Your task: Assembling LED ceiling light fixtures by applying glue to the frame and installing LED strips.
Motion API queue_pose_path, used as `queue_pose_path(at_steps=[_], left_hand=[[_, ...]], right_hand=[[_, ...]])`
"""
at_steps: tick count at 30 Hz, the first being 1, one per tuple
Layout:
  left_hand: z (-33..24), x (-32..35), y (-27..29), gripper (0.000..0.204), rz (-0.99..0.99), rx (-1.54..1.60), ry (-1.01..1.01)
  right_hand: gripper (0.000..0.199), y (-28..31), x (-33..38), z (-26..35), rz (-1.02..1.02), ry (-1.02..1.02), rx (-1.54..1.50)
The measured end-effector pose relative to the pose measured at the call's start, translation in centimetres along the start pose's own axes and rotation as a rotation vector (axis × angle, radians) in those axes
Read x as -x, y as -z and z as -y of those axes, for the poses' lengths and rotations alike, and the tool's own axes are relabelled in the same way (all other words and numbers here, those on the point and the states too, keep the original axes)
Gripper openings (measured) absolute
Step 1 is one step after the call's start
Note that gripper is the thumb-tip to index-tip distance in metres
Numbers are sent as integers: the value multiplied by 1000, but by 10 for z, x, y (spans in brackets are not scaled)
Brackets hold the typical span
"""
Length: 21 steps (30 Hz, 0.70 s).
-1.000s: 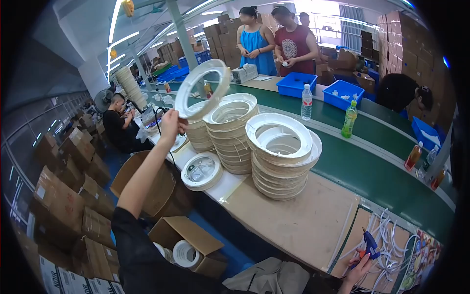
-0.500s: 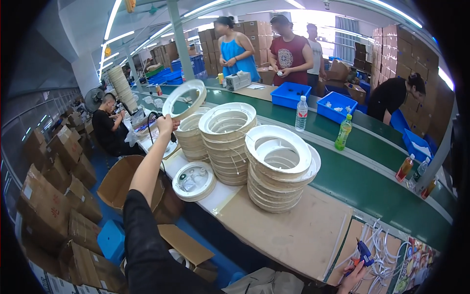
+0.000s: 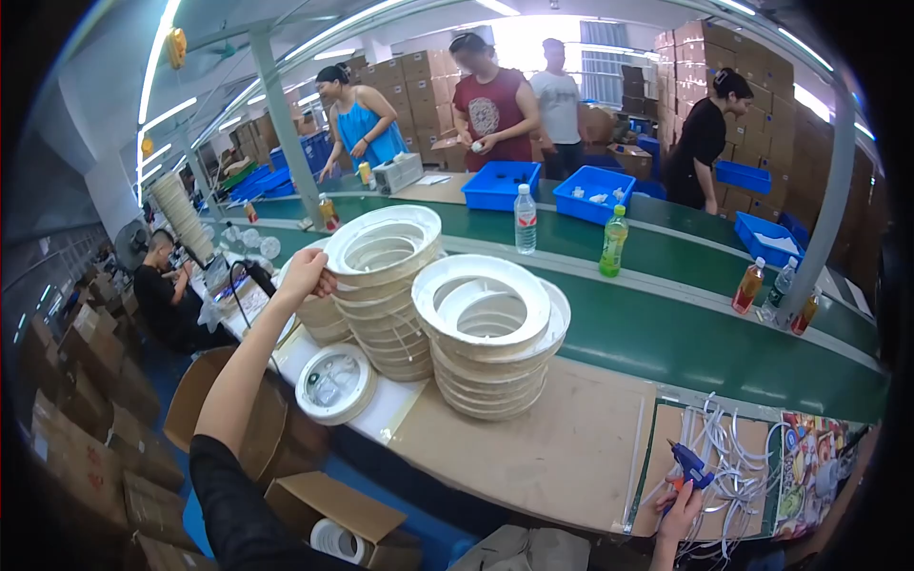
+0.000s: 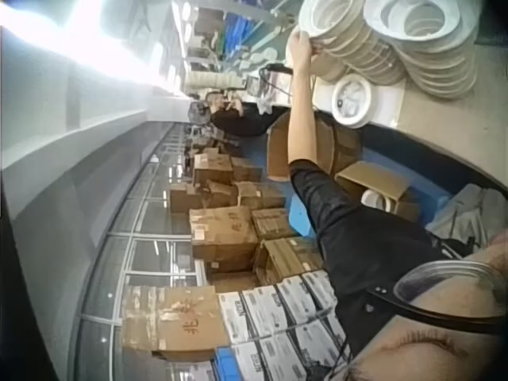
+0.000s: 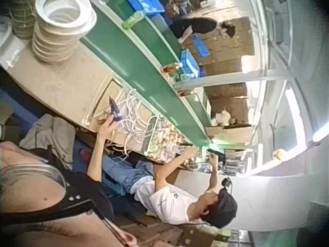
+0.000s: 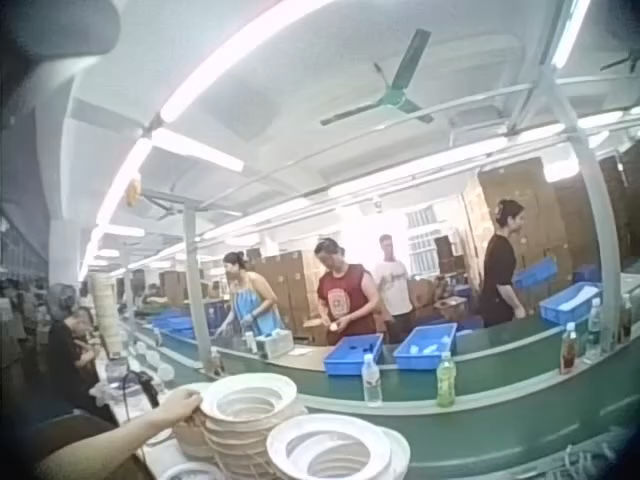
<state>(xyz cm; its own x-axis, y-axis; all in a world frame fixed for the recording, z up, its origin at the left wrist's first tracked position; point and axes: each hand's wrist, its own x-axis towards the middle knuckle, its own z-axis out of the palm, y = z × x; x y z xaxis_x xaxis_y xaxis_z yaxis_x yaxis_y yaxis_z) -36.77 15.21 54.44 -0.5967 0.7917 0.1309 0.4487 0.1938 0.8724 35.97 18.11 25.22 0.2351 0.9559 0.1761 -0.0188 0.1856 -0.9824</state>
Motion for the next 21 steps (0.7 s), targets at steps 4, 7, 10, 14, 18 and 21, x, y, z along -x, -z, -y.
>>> queue_pose_path(at_steps=[4,7,10,14,18,21], left_hand=[[4,2,-6,30,-4,2,40],[4,2,-5,29,-46,-51,13],[8,1,1,29,-107,-86,-24],[20,-2,14,29,-145,-99,-1],[16,5,11,34,-137,-131,34],[17,8,6,41,-152,-60,142]], right_hand=[[30,1,-2,4,22,-8,3],[31,1,-3,2,30,5,30],[32,3,-4,-3,16,-4,8],[31,2,-3,-1,16,3,9],[31,3,0,0,0,8,15],[32,2,-1,2,8,-6,5]])
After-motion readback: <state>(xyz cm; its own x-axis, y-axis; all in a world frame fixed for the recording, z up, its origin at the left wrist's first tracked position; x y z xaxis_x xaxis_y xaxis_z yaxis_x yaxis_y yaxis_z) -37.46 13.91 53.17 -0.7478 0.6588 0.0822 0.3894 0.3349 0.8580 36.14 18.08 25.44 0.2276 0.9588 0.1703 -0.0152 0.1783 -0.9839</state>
